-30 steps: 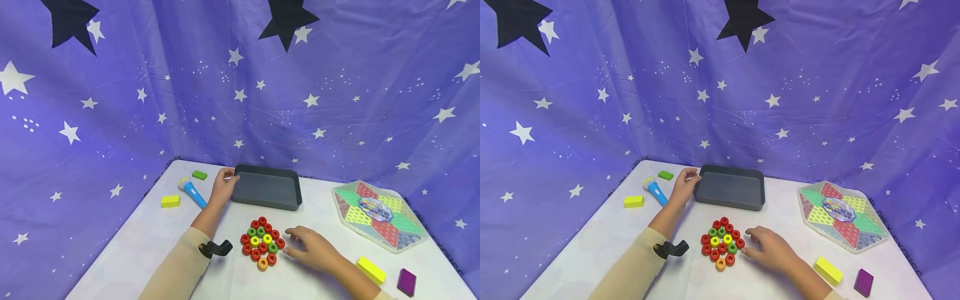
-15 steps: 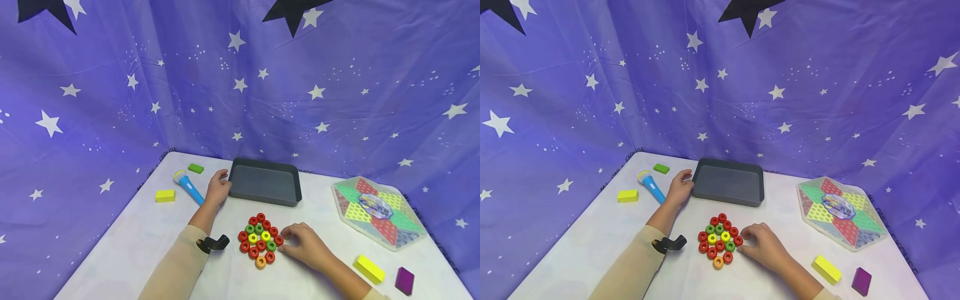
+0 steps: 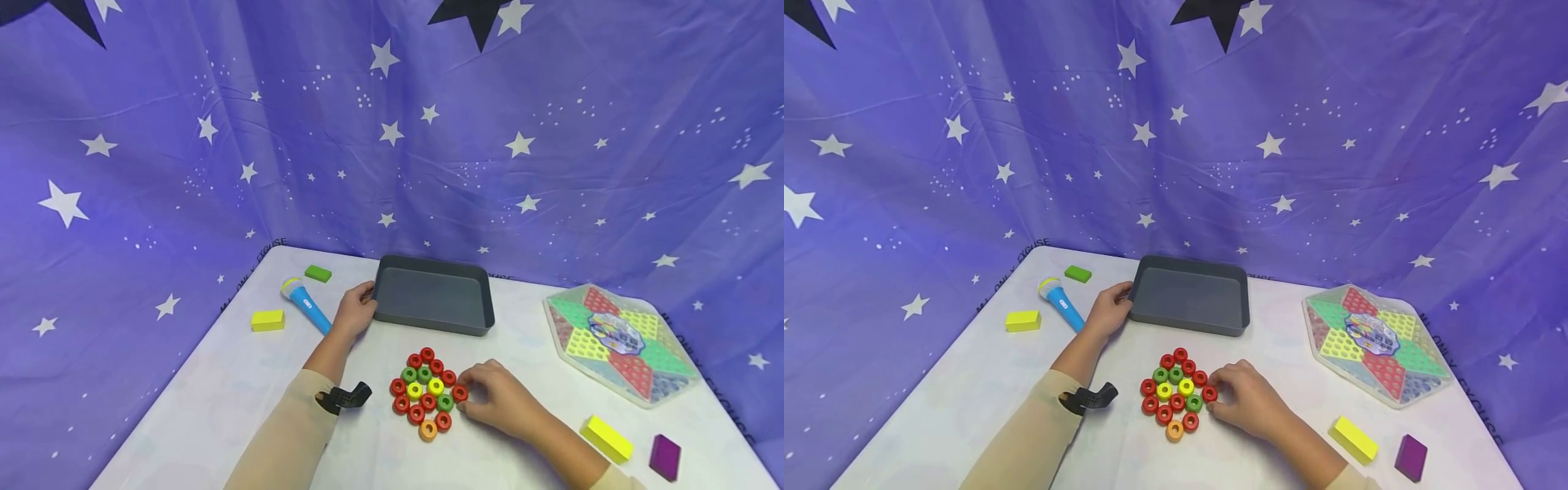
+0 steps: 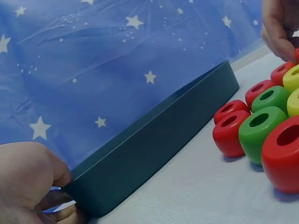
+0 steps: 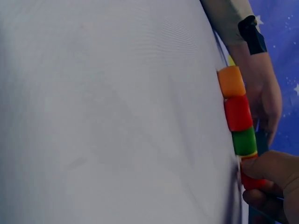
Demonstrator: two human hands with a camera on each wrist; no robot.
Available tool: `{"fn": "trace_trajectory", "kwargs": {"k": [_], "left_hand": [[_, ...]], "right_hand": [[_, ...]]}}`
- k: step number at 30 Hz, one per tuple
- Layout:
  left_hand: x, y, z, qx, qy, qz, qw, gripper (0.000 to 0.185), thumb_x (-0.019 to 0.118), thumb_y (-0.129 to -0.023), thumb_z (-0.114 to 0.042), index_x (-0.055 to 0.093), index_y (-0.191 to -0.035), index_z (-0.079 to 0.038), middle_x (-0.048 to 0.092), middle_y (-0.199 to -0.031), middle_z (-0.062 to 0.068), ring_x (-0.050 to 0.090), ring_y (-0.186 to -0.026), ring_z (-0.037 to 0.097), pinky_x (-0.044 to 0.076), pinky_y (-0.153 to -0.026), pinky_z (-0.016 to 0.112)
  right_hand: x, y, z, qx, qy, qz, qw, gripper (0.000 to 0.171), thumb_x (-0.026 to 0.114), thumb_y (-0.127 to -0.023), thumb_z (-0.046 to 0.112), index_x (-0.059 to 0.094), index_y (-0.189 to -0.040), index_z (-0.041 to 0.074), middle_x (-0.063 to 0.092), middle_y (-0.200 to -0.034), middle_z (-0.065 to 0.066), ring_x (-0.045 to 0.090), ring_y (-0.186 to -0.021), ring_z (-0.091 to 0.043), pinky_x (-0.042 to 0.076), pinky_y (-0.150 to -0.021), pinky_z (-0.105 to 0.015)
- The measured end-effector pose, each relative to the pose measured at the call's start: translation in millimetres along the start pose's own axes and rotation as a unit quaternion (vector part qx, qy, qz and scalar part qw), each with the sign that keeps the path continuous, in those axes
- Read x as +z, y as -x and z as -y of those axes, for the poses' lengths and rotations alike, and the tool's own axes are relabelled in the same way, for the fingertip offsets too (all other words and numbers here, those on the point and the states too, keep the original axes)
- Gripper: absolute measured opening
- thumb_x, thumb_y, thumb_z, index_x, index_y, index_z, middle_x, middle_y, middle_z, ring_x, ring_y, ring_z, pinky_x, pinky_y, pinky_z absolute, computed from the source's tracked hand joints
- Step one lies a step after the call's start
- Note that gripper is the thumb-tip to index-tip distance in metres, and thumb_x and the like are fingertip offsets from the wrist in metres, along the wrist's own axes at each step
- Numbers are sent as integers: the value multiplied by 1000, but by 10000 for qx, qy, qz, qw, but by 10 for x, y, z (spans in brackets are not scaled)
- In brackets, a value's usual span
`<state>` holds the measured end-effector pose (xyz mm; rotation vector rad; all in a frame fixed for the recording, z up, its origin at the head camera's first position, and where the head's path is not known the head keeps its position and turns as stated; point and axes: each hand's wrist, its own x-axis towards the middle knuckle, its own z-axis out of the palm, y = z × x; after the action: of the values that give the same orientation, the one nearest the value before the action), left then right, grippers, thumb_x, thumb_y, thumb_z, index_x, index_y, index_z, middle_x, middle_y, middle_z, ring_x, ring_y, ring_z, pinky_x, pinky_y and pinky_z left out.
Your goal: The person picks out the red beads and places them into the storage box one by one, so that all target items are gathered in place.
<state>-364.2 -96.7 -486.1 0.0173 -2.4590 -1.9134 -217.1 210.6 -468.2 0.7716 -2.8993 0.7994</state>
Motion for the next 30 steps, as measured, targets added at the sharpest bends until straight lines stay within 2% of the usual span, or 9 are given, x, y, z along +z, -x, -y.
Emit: {"fn": "trace_trajectory", "kwargs": {"k": [7, 11, 15, 19, 24, 30], "left_hand": [[-30, -9, -26, -42, -42, 50, 10000, 53, 54, -93, -3, 54, -146, -8, 59, -142, 12, 54, -133, 27, 44, -112, 41], [-36, -16, -41, -92, -13, 88, 9999, 53, 54, -93, -3, 54, -146, -8, 59, -142, 12, 54, -133, 27, 44, -112, 41], [-38, -19, -30, -129, 60, 129, 9998, 53, 54, -93, -3, 54, -146, -7, 59, -142, 12, 55, -133, 27, 45, -111, 41], [-29, -21, -28, -161, 110, 135, 9997, 53, 54, -94, -3, 53, -147, -7, 59, -142, 12, 55, -132, 26, 45, -111, 40], [-36, -19, -22, -210, 126, 146, 9996, 54, 54, -94, -2, 53, -147, -8, 59, -142, 12, 55, -133, 26, 45, -112, 41], [-52, -36, -20, -283, 157, 180, 9993, 54, 55, -93, -3, 55, -146, -10, 60, -142, 10, 54, -133, 25, 44, -112, 40]], "right_hand": [[-371, -79, -56, -444, -177, 189, 9987, 30, 85, -72, 16, 71, -96, 28, 65, -92, 21, 59, -91, -8, 54, -82, -34], [-671, -232, -88, -610, -193, 430, 9970, 28, 82, -76, 12, 70, -98, 26, 65, -89, 18, 61, -85, -16, 52, -72, -30], [-956, -437, -103, -499, -263, 830, 9950, 26, 80, -79, 11, 70, -100, 25, 65, -87, 14, 60, -81, -17, 49, -64, -26], [-1177, -688, -146, -309, -327, 1158, 9923, 25, 78, -81, 11, 71, -101, 23, 67, -88, 11, 61, -82, -16, 52, -66, -27], [-1341, -1041, -220, -162, -378, 1399, 9893, 22, 75, -83, 8, 72, -104, 16, 70, -90, 6, 62, -84, -17, 54, -70, -29], [-1362, -1482, -334, -138, -232, 1191, 9925, 23, 74, -83, 5, 71, -105, 8, 71, -90, 0, 64, -83, -18, 55, -75, -33]]}}
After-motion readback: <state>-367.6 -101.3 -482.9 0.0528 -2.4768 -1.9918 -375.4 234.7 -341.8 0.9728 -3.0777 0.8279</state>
